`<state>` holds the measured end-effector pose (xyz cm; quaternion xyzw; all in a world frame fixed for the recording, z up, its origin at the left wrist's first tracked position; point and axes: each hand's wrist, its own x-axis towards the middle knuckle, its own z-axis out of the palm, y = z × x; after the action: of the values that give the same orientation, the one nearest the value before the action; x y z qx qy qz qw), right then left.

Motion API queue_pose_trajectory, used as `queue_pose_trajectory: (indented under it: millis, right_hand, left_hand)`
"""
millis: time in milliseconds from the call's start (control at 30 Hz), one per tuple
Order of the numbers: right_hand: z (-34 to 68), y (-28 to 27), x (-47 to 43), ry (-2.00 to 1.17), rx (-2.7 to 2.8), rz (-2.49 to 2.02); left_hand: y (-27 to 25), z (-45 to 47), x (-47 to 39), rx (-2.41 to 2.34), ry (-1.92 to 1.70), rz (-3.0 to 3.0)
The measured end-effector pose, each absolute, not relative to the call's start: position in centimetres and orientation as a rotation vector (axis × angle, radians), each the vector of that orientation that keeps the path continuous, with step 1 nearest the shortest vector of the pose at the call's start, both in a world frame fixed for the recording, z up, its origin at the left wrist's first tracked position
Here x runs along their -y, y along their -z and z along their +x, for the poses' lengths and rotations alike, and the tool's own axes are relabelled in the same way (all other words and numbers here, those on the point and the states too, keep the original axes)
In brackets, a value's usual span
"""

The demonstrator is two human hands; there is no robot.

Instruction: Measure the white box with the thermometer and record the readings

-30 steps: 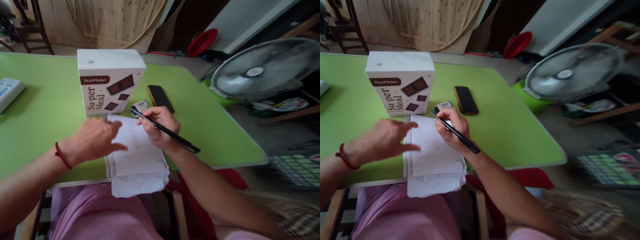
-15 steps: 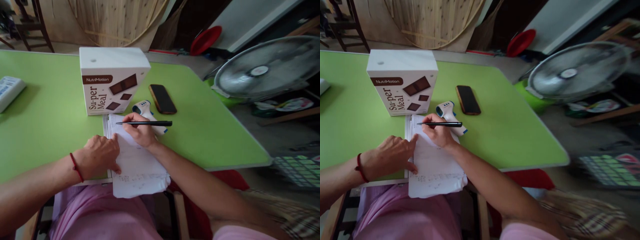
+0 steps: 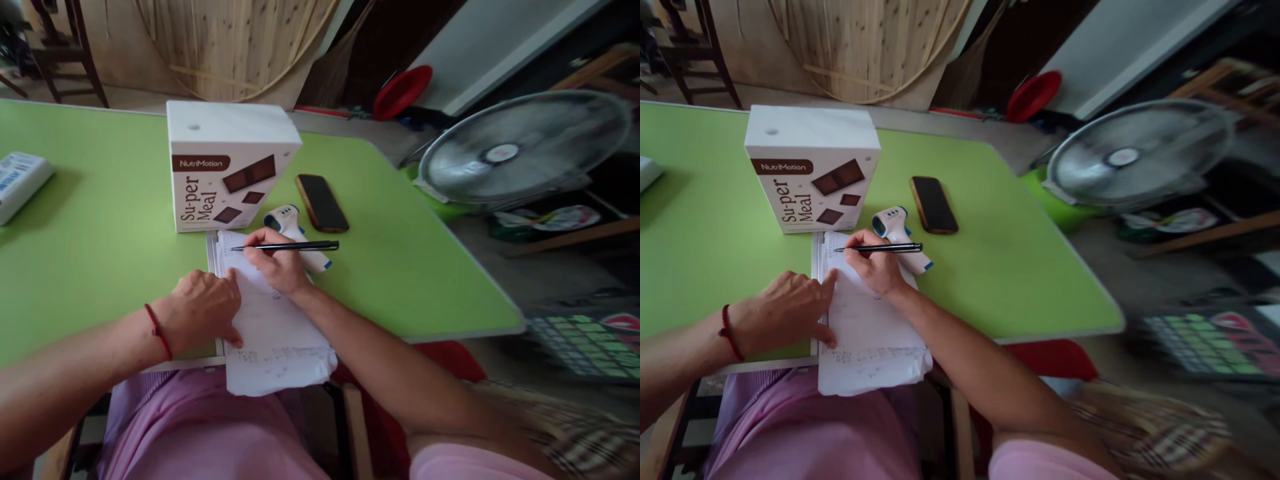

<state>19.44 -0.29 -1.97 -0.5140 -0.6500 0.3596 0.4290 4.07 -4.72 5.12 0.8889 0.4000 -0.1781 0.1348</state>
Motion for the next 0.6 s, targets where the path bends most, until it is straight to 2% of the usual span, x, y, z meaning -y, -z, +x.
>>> queue_pose_trajectory:
  millis: [433,600]
  right_hand:
    - [19.49,2.14,0.27,-0.951,1.577,-1.260]
    - [19.50,2.16,0.48,-0.792,1.634,-1.236]
  left_hand:
    - [-4.83,4.03,4.78,-1.160,0.514,2.571]
    - [-5.30,4.15,4.74,-1.168,0.560,2.537]
